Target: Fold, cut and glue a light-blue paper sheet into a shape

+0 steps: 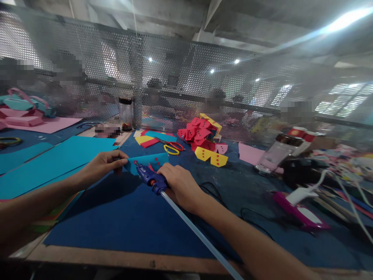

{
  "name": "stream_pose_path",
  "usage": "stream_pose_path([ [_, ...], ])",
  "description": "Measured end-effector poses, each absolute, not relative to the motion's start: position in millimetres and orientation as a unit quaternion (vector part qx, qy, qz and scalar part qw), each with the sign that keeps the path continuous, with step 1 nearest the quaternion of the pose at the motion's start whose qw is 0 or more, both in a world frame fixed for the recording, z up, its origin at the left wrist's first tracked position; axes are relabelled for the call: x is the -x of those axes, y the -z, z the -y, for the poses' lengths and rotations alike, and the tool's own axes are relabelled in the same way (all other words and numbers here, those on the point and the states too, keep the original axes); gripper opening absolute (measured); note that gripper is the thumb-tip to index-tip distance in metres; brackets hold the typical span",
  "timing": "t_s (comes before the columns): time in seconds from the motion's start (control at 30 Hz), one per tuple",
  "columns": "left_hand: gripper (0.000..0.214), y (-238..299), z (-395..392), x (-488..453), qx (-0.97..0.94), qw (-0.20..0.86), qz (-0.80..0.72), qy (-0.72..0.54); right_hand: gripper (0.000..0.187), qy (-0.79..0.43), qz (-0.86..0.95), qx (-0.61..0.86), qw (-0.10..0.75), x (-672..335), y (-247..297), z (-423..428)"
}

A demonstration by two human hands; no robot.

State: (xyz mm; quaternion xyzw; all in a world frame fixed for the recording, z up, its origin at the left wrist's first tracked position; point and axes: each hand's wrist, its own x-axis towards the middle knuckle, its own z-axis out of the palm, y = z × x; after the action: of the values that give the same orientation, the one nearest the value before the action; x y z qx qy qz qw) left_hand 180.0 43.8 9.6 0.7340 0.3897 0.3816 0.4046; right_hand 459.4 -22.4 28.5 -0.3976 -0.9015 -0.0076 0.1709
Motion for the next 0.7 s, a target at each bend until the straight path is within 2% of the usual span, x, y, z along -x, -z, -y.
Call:
stream_pose_path([
  [0.7, 0.027, -9.5, -46.9, -177.4, -0.709, 0.42, -0.41, -0.391, 0.011, 0.019, 0.904, 0.392, 0.171, -459.6, -23.5, 21.4],
])
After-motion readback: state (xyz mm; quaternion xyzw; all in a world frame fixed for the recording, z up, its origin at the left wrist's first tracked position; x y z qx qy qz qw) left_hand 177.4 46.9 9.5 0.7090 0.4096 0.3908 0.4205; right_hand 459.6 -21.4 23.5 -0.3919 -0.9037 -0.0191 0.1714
